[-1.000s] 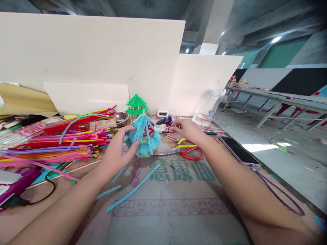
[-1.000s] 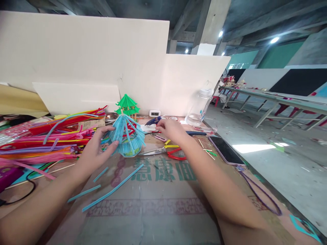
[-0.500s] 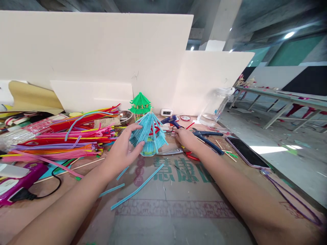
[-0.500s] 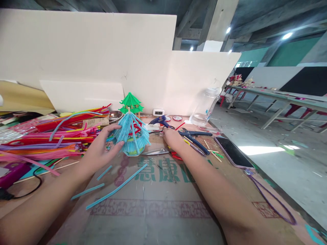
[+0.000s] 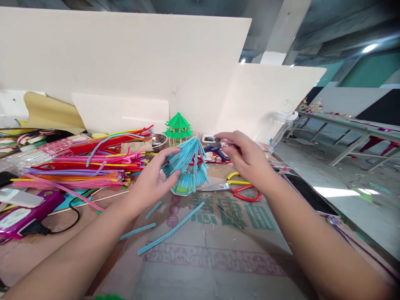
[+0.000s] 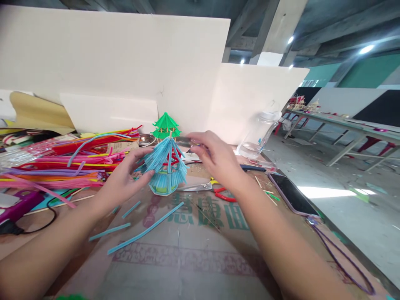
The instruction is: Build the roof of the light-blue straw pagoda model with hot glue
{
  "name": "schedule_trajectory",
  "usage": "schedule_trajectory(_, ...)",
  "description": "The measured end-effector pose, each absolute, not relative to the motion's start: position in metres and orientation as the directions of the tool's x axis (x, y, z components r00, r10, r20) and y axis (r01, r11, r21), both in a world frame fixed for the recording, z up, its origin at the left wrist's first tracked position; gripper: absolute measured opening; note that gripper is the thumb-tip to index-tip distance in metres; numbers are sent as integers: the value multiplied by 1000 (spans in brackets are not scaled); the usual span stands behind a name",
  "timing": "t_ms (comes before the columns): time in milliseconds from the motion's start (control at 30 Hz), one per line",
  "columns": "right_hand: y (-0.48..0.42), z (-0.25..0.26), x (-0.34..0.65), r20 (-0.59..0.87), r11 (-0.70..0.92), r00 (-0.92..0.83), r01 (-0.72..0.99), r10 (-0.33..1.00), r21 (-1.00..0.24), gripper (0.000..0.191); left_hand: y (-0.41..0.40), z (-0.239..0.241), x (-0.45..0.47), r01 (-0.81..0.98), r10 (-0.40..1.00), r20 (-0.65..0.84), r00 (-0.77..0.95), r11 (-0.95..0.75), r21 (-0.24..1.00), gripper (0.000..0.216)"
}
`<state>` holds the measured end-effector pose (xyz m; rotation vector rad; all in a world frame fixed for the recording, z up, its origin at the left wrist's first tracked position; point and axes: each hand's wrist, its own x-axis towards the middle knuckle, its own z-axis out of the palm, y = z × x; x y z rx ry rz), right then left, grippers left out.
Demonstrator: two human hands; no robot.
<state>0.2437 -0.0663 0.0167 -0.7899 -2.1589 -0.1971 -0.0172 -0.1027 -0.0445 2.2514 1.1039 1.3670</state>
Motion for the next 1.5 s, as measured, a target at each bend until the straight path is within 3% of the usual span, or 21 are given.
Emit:
schedule_trajectory(200,-76,3,220,722,832,-646,524,247,183,24,-105,-38,-17,371,722,650,239,-686,626,49)
schedule_trajectory(500,-86,4,215,673,744,-711,560,205,364,31,-108,-35,-17,335,728,640,245,-683,649,49)
schedule_trajectory(733,-86,5,216,702,749,-700,532,128,394,18,-111,-33,-17,347,724,633,273,-688,637,52)
schedule_trajectory(1500,-87,5,215,667,728,-736,521,119,445,17,-116,-31,-15,406,713,631,306,-697,590,52)
